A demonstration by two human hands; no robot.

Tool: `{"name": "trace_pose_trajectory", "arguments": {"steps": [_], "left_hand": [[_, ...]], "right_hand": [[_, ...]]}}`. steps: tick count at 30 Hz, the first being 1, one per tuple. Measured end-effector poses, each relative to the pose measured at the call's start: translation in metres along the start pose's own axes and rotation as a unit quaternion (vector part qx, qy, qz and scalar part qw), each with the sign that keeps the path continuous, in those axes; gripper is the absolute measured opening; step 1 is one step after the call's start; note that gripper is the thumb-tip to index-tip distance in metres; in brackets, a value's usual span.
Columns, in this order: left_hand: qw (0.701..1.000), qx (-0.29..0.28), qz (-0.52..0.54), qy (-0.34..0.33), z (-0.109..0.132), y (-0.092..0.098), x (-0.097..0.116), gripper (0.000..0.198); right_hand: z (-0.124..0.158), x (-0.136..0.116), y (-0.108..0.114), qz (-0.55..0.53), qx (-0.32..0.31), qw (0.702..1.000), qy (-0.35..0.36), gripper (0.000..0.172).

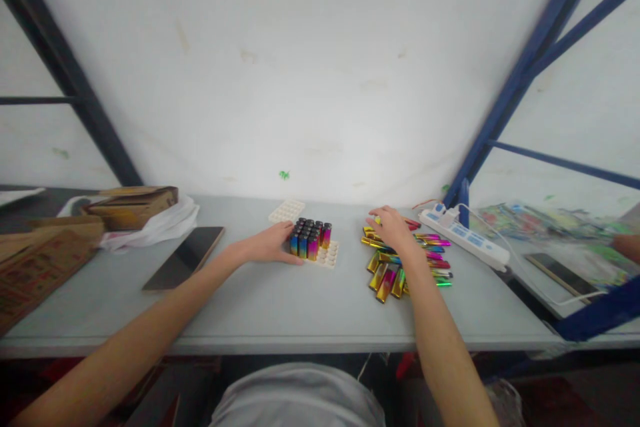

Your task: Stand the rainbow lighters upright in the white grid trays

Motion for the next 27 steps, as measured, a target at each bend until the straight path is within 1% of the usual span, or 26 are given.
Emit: {"name": "trace_pose_trajectory", "arguments": {"steps": [2, 4, 6, 8, 13, 15, 18, 20, 24, 27], "left_hand": [[1.0, 0.001, -0.001, 0.003, 0.0, 0.0, 0.0, 0.065], [1.0, 0.0, -0.004, 0.004, 0.0, 0.0, 0.0, 0.065], [1.0, -0.001, -0.006, 0.003, 0.0, 0.0, -0.001, 0.065], [1.0, 0.0, -0.005, 0.001, 0.0, 0.0, -0.001, 0.066], [1.0, -0.003, 0.001, 0.006, 0.0, 0.001, -0.001, 0.065], [1.0, -0.009, -0.001, 0.007, 0.0, 0.0, 0.0, 0.065], [1.0, -0.013, -0.001, 0.004, 0.0, 0.0, 0.001, 0.065], [1.0, -0.008, 0.003, 0.004, 0.0, 0.001, 0.001, 0.066], [1.0, 0.0, 0.007, 0.0, 0.0, 0.001, 0.0, 0.065], [1.0, 0.005, 0.008, -0.003, 0.0, 0.001, 0.0, 0.064]], "right_hand": [[0.002, 0.005, -0.014, 0.021, -0.078, 0.997, 0.007, 0.031], [0.004, 0.003, -0.024, 0.037, -0.135, 0.99, 0.025, 0.031], [0.004, 0.001, -0.028, 0.048, -0.164, 0.985, 0.034, 0.03], [0.003, 0.0, -0.03, 0.053, -0.172, 0.983, 0.032, 0.032], [0.001, -0.002, -0.032, 0.058, -0.167, 0.984, 0.03, 0.036], [0.0, -0.007, -0.032, 0.054, -0.149, 0.987, 0.031, 0.032], [-0.003, -0.015, -0.032, 0.028, -0.11, 0.993, 0.037, 0.02], [-0.005, -0.021, -0.032, 0.009, -0.09, 0.995, 0.048, 0.015], [-0.006, -0.022, -0.033, -0.011, -0.076, 0.996, 0.051, 0.017], [-0.008, -0.019, -0.027, -0.044, -0.052, 0.997, 0.047, 0.017]]}}
Point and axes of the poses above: each hand's wrist, its own z-axis away from the middle knuckle, its own y-axis out of the back of the hand, x = y × z, the point moved 6 cm from there along -z, towards the middle knuckle, and after that the axes turned 4 degrees about z, right-handed, at the moved point
